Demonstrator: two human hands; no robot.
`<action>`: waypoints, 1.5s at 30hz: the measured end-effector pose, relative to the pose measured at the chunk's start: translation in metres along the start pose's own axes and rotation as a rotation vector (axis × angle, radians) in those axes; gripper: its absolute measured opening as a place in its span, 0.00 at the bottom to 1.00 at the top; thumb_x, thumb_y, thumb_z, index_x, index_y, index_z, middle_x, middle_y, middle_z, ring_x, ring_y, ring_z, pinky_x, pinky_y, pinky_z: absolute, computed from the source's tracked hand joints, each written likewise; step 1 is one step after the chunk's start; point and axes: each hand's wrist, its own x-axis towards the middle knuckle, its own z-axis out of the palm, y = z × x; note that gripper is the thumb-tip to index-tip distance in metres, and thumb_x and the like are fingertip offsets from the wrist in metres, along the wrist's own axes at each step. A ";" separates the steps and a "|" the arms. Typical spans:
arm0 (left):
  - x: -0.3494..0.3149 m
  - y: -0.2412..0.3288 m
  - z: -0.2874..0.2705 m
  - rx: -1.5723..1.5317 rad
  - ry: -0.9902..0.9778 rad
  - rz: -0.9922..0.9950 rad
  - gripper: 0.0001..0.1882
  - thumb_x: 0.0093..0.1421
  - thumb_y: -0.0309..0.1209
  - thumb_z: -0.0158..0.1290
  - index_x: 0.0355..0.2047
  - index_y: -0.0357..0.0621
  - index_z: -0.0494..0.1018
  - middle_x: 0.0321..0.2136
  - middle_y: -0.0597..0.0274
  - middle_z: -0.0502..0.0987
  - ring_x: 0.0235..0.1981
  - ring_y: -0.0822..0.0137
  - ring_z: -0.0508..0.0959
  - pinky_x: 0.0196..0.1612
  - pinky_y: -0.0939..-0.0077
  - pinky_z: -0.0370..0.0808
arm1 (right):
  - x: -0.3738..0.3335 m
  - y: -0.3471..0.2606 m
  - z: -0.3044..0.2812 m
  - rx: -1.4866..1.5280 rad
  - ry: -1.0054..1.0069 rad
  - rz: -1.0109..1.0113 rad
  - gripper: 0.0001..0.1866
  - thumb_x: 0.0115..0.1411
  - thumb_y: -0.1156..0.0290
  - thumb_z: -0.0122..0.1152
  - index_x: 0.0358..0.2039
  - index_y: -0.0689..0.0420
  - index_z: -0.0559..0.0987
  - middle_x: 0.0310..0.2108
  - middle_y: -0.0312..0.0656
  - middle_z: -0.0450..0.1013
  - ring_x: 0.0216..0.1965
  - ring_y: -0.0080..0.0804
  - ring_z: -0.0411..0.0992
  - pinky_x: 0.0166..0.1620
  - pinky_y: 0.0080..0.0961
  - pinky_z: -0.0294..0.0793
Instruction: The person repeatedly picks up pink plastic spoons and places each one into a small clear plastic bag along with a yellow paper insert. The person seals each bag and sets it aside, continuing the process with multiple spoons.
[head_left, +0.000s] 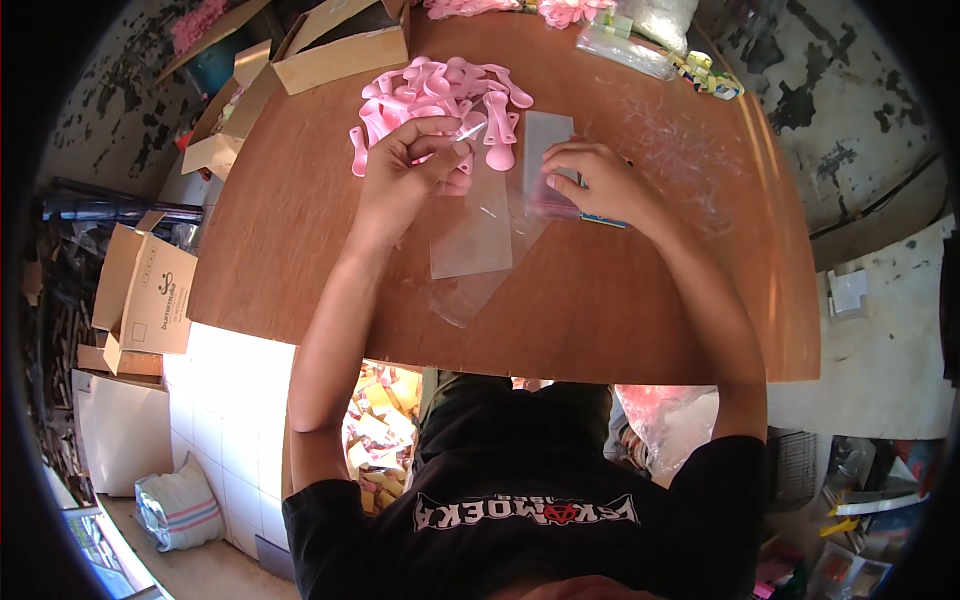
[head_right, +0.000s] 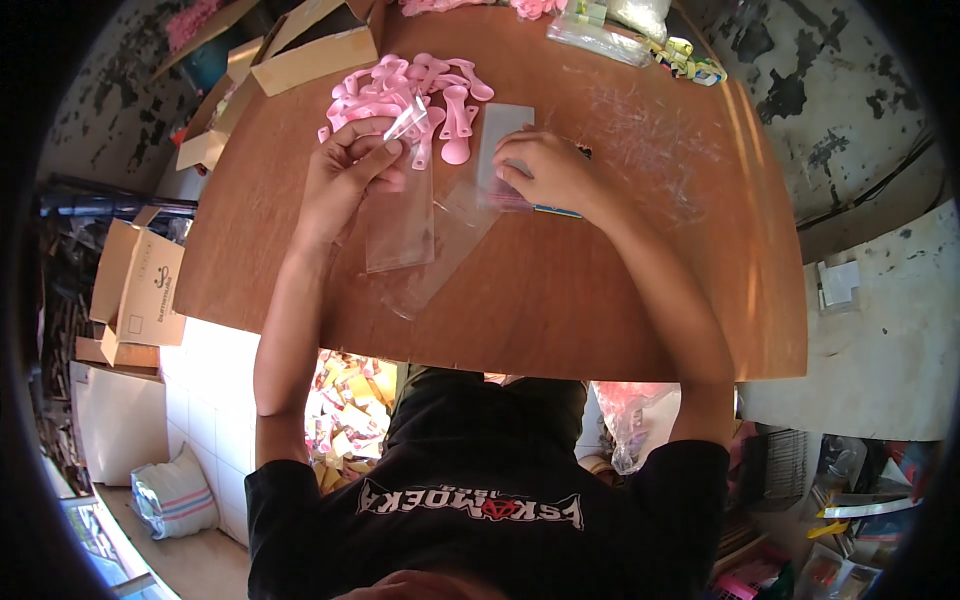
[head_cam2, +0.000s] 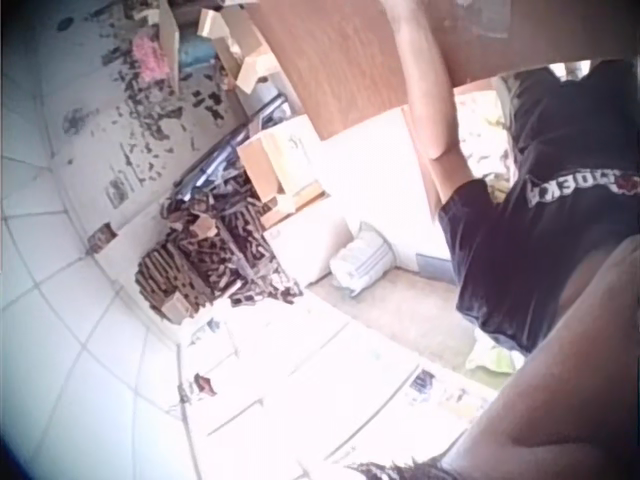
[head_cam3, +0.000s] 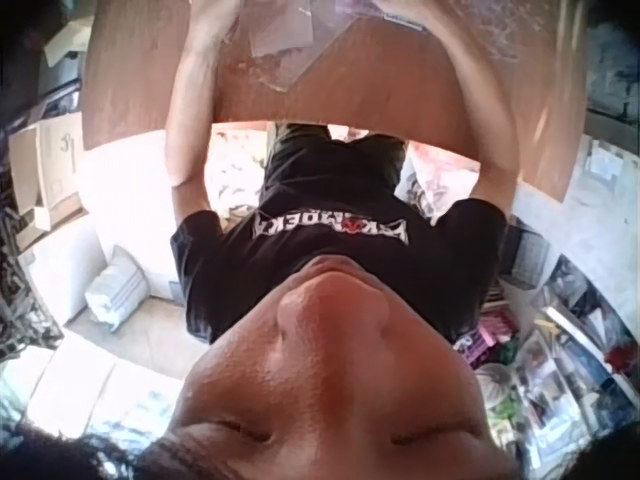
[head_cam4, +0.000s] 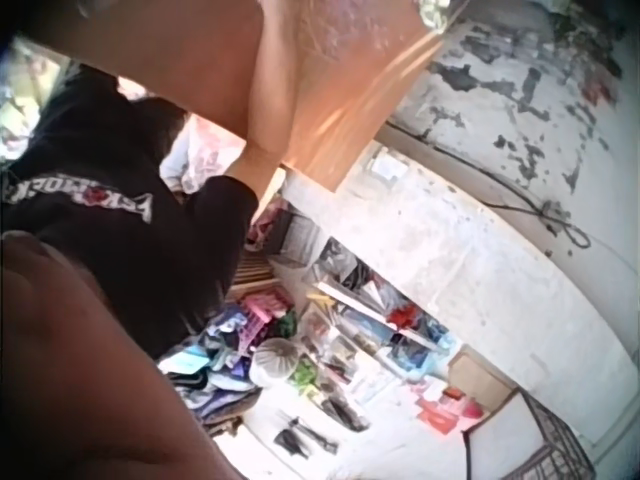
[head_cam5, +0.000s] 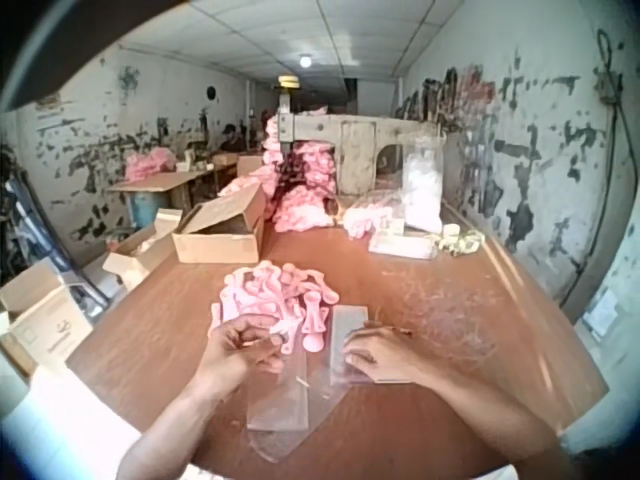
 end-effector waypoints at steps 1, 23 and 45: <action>-0.001 -0.004 -0.001 0.010 -0.043 -0.048 0.13 0.61 0.26 0.59 0.46 0.39 0.75 0.33 0.61 0.82 0.27 0.75 0.80 0.31 0.80 0.78 | -0.001 -0.005 -0.001 -0.009 0.084 -0.069 0.09 0.60 0.71 0.60 0.38 0.62 0.81 0.45 0.47 0.77 0.47 0.46 0.75 0.54 0.37 0.71; -0.014 -0.017 0.014 0.040 -0.201 -0.197 0.11 0.59 0.33 0.62 0.35 0.36 0.81 0.29 0.60 0.82 0.22 0.76 0.78 0.27 0.82 0.75 | -0.080 -0.081 -0.052 0.057 0.681 0.252 0.06 0.58 0.77 0.64 0.37 0.64 0.80 0.32 0.44 0.78 0.33 0.29 0.77 0.38 0.23 0.75; -0.023 -0.022 0.016 0.100 -0.352 0.153 0.08 0.63 0.28 0.58 0.39 0.35 0.80 0.30 0.65 0.81 0.29 0.78 0.78 0.34 0.81 0.76 | -0.022 -0.080 -0.079 0.530 0.343 0.092 0.07 0.64 0.75 0.60 0.38 0.66 0.79 0.33 0.36 0.76 0.36 0.17 0.72 0.40 0.17 0.71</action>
